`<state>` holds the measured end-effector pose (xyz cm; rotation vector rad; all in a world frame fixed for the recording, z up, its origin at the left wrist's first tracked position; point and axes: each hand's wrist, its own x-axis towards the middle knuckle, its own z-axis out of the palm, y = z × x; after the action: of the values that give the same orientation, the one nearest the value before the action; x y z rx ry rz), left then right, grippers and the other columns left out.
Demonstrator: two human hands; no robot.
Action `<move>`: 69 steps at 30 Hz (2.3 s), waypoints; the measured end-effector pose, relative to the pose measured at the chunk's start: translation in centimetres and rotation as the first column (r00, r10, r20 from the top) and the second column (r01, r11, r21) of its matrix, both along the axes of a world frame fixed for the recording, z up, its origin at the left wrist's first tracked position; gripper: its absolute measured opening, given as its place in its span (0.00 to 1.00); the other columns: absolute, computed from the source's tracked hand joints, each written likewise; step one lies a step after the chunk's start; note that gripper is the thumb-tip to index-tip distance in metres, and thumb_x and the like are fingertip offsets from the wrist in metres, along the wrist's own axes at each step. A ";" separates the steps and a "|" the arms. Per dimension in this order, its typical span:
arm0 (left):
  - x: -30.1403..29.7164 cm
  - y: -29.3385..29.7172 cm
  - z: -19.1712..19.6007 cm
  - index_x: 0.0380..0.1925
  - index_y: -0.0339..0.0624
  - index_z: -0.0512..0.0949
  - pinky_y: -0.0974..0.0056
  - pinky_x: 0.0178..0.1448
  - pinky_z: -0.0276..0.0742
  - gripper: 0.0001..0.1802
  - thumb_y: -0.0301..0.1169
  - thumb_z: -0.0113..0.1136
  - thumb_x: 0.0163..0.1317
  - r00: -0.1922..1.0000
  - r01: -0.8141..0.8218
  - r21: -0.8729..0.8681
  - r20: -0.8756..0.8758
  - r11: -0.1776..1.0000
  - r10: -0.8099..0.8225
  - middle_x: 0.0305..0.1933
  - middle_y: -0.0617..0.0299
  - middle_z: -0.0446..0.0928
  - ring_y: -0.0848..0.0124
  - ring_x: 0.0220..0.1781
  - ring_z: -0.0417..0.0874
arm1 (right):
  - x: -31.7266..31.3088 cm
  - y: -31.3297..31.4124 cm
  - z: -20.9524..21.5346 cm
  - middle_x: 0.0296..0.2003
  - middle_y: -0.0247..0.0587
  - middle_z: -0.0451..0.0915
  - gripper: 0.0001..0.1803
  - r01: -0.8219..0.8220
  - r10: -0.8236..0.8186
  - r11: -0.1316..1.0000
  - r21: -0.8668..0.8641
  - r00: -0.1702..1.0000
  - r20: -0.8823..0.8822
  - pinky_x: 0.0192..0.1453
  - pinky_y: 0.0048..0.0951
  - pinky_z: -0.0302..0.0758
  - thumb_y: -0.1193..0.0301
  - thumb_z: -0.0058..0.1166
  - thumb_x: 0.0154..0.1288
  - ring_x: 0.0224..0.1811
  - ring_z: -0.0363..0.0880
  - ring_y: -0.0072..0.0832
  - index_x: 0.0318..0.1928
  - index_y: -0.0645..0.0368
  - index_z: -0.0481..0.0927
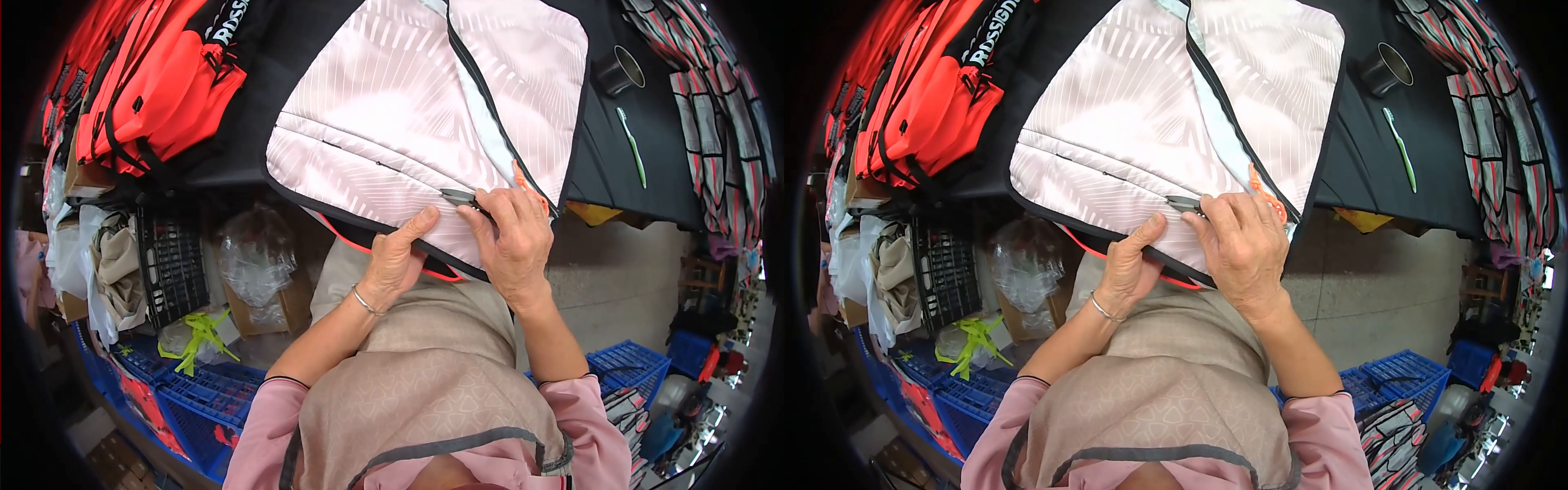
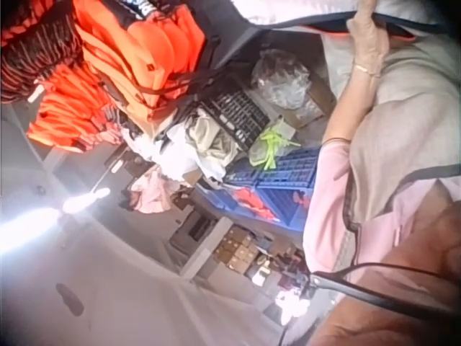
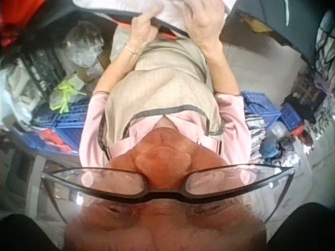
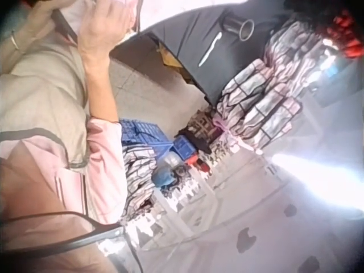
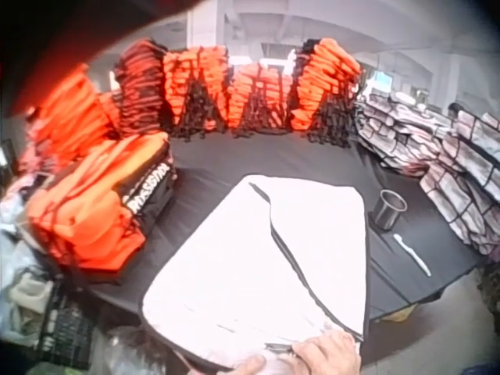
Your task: Inspecting and trimming loose threads on backpacks in a manufacturing setting.
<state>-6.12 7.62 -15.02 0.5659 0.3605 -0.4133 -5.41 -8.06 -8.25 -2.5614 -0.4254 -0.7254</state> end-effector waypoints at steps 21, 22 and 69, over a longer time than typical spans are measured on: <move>-0.2 0.0 0.0 0.56 0.35 0.74 0.58 0.65 0.72 0.23 0.29 0.67 0.63 1.000 0.003 0.047 -0.006 0.999 -0.003 0.55 0.58 0.78 0.67 0.57 0.78 | 0.5 -0.4 -1.6 0.29 0.39 0.79 0.11 0.015 -0.010 0.995 0.098 0.999 -0.052 0.39 0.35 0.73 0.71 0.70 0.54 0.33 0.78 0.36 0.34 0.59 0.81; -0.2 0.0 0.1 0.56 0.35 0.74 0.58 0.65 0.72 0.23 0.29 0.67 0.63 1.000 0.000 0.048 -0.004 0.999 0.000 0.55 0.58 0.78 0.67 0.57 0.78 | 0.6 -0.7 -2.0 0.29 0.39 0.80 0.11 0.030 -0.011 0.986 0.167 0.994 -0.113 0.40 0.34 0.74 0.72 0.70 0.54 0.33 0.79 0.36 0.35 0.60 0.81; 1.6 2.4 0.6 0.54 0.36 0.77 0.58 0.66 0.72 0.20 0.40 0.59 0.70 0.985 -0.166 -0.057 0.047 0.985 0.168 0.54 0.58 0.79 0.67 0.58 0.79 | 3.4 3.1 -1.8 0.29 0.35 0.78 0.14 -0.092 0.087 0.989 0.113 0.995 0.051 0.34 0.32 0.71 0.69 0.72 0.50 0.30 0.75 0.32 0.36 0.58 0.81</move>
<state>-4.50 10.01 -14.42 0.4894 0.3435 -0.2455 -1.98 -4.94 -10.03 -2.4061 -0.4952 -0.7552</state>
